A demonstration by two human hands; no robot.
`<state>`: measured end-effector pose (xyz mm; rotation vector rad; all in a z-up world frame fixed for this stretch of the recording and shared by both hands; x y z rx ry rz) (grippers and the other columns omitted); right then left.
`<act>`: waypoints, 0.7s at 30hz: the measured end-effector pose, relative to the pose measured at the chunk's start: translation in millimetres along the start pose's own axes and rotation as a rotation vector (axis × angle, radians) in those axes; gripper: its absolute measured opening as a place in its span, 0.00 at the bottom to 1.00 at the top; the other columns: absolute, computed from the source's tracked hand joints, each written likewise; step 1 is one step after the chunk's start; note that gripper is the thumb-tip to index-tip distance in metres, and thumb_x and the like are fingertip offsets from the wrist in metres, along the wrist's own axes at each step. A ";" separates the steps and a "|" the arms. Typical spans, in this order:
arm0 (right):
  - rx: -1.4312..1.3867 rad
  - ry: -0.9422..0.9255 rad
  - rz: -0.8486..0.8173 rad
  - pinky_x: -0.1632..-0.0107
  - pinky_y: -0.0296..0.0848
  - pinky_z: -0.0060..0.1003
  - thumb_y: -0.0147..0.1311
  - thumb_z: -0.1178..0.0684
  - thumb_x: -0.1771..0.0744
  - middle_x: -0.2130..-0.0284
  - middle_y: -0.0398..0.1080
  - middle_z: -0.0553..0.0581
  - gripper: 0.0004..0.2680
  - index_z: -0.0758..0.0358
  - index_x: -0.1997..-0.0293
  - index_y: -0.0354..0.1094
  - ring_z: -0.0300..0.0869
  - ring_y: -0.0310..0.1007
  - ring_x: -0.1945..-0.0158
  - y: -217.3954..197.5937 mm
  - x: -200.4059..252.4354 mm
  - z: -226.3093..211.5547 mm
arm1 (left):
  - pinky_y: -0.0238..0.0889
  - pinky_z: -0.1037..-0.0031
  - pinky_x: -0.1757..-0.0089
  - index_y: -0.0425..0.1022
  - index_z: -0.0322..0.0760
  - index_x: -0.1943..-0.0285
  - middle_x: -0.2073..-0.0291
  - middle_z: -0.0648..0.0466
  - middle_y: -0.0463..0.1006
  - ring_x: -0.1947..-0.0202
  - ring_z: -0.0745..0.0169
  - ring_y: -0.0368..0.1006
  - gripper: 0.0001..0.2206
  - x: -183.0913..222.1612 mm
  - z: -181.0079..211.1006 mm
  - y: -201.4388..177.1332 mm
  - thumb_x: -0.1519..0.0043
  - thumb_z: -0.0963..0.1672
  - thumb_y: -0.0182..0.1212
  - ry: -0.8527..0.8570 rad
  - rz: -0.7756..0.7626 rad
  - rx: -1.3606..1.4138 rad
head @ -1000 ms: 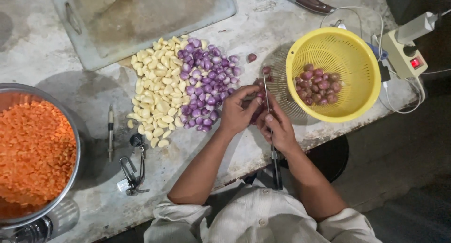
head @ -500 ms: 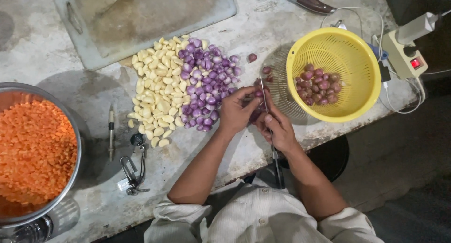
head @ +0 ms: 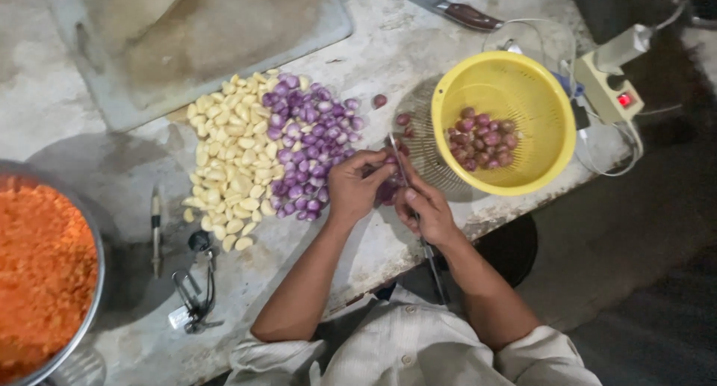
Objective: The person is peeling the outer skin of shallots using a small knife to trim the ends and their fingers to remove the skin.
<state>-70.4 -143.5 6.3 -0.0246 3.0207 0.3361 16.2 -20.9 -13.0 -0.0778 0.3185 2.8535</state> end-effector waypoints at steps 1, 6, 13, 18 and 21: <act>0.018 -0.008 0.024 0.92 0.59 0.26 0.37 0.54 0.30 0.85 0.65 0.62 0.20 0.61 0.26 0.42 0.40 0.58 0.91 -2.3 0.1 -0.3 | 0.72 0.71 0.60 0.81 0.30 0.56 0.67 0.45 0.82 0.64 0.66 0.77 0.11 -1.6 1.2 1.7 0.48 0.37 0.73 0.001 -0.026 0.016; -0.034 -0.012 0.074 0.93 0.55 0.27 0.38 0.58 0.30 0.88 0.62 0.63 0.18 0.62 0.29 0.50 0.41 0.56 0.94 -2.3 2.1 3.2 | 0.72 0.74 0.60 0.82 0.30 0.59 0.67 0.47 0.82 0.64 0.68 0.76 0.12 2.6 10.4 0.2 0.50 0.37 0.76 0.071 -0.017 -0.019; -0.141 -0.031 0.111 0.93 0.55 0.26 0.38 0.59 0.30 0.89 0.58 0.60 0.17 0.60 0.30 0.53 0.40 0.54 0.93 -4.3 1.8 2.2 | 0.72 0.72 0.59 0.82 0.32 0.57 0.66 0.45 0.83 0.62 0.63 0.78 0.12 1.8 21.7 5.4 0.49 0.37 0.75 0.077 -0.042 -0.037; -0.184 -0.035 0.129 0.94 0.55 0.27 0.38 0.57 0.30 0.88 0.56 0.59 0.17 0.61 0.31 0.53 0.40 0.55 0.93 -2.9 2.6 -0.7 | 0.73 0.70 0.57 0.80 0.31 0.51 0.63 0.43 0.83 0.59 0.64 0.77 0.12 2.4 21.5 3.9 0.43 0.37 0.68 -0.035 -0.090 -0.005; -0.148 -0.054 0.155 0.93 0.56 0.27 0.38 0.57 0.30 0.88 0.57 0.60 0.16 0.64 0.31 0.53 0.40 0.55 0.93 -6.7 3.3 2.2 | 0.72 0.64 0.56 0.80 0.31 0.51 0.58 0.42 0.82 0.59 0.56 0.79 0.11 -1.8 32.3 6.3 0.43 0.38 0.68 0.007 -0.089 -0.050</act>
Point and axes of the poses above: each hand's wrist, its own x-axis away from the middle knuckle, its own y-axis out of the palm, z = x × y, the point moved 4 cm from there along -x, towards the middle knuckle
